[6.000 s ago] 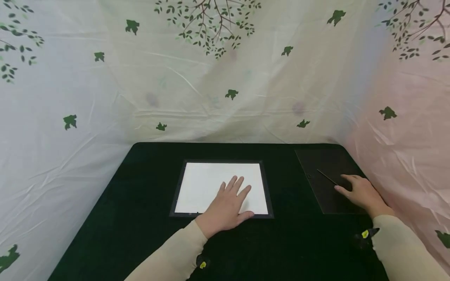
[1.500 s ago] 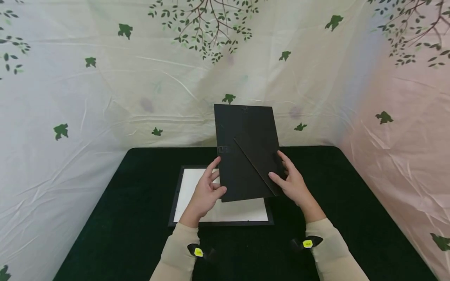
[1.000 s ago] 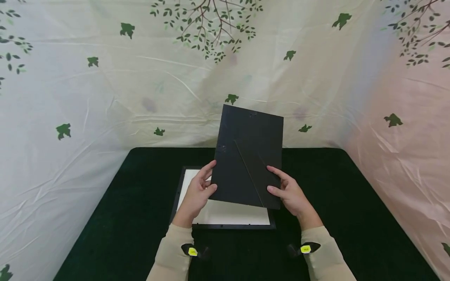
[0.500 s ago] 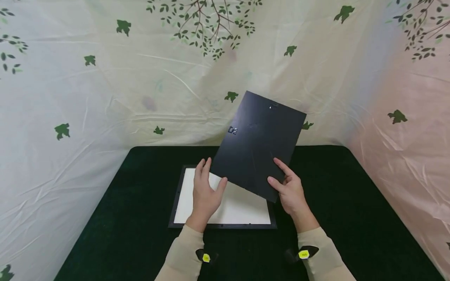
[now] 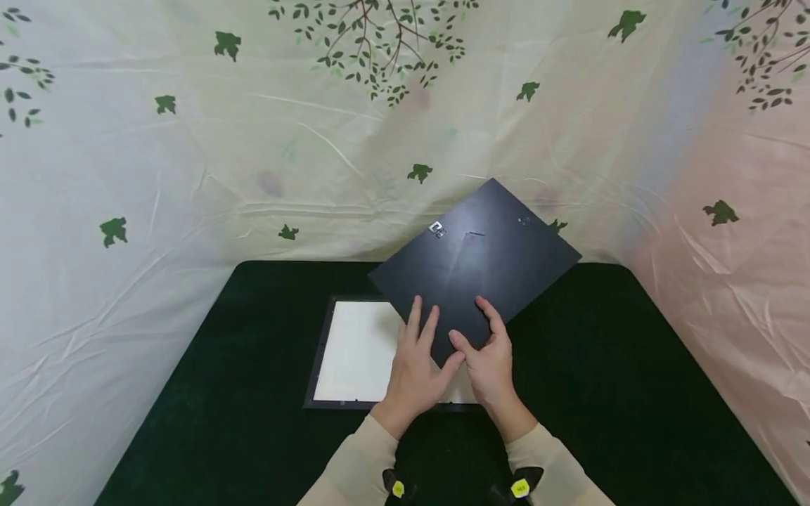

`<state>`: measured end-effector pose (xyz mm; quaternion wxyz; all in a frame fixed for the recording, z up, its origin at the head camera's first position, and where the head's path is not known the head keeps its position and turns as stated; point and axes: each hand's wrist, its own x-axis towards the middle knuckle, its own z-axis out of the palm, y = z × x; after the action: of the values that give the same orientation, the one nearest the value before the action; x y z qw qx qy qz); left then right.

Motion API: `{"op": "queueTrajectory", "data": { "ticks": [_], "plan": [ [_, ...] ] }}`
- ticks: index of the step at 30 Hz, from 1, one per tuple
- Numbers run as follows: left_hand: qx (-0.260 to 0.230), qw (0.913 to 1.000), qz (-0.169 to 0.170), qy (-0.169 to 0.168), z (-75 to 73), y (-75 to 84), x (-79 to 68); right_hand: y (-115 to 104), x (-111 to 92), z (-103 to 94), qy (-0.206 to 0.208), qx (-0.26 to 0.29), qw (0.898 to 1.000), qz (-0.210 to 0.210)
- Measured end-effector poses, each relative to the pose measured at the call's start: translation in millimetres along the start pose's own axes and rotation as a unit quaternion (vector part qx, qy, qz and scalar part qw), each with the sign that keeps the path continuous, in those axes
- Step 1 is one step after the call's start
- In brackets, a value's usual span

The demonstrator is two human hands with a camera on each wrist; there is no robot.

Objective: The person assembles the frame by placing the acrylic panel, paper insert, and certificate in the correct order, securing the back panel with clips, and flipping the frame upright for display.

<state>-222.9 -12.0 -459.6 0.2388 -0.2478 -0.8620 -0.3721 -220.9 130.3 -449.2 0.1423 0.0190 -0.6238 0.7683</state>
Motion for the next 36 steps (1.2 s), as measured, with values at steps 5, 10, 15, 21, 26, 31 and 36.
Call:
{"op": "queueTrajectory", "data": {
  "ticks": [5, 10, 15, 21, 26, 31, 36],
  "plan": [
    [0.031, 0.9990, 0.031, 0.006, -4.0, -6.6, 2.3, -1, -2, 0.8, -0.003, -0.039, 0.999, 0.001],
    [0.030, 0.9977, 0.054, 0.026, -12.7, -13.6, 5.9, -4, -2, 1.5, -0.034, -0.017, 0.999, -0.004],
    [0.006, 0.9968, 0.071, 0.036, -25.7, -18.4, 11.4, -10, 2, -4.2, -0.023, -0.009, 0.999, -0.025],
    [-0.026, 0.9949, 0.091, 0.034, -41.7, -25.4, 16.9, -24, 16, -24.4, 0.043, 0.045, 0.997, -0.050],
    [-0.047, 0.9930, 0.102, 0.037, -54.4, -31.6, 18.8, -37, 28, -45.7, 0.078, 0.106, 0.989, -0.069],
    [-0.064, 0.9909, 0.115, 0.029, -65.8, -37.0, 21.1, -44, 37, -67.3, 0.106, 0.121, 0.984, -0.072],
    [-0.084, 0.9900, 0.113, 0.004, -80.4, -44.1, 22.5, -44, 45, -87.7, 0.107, 0.136, 0.983, -0.059]
  ]
}}
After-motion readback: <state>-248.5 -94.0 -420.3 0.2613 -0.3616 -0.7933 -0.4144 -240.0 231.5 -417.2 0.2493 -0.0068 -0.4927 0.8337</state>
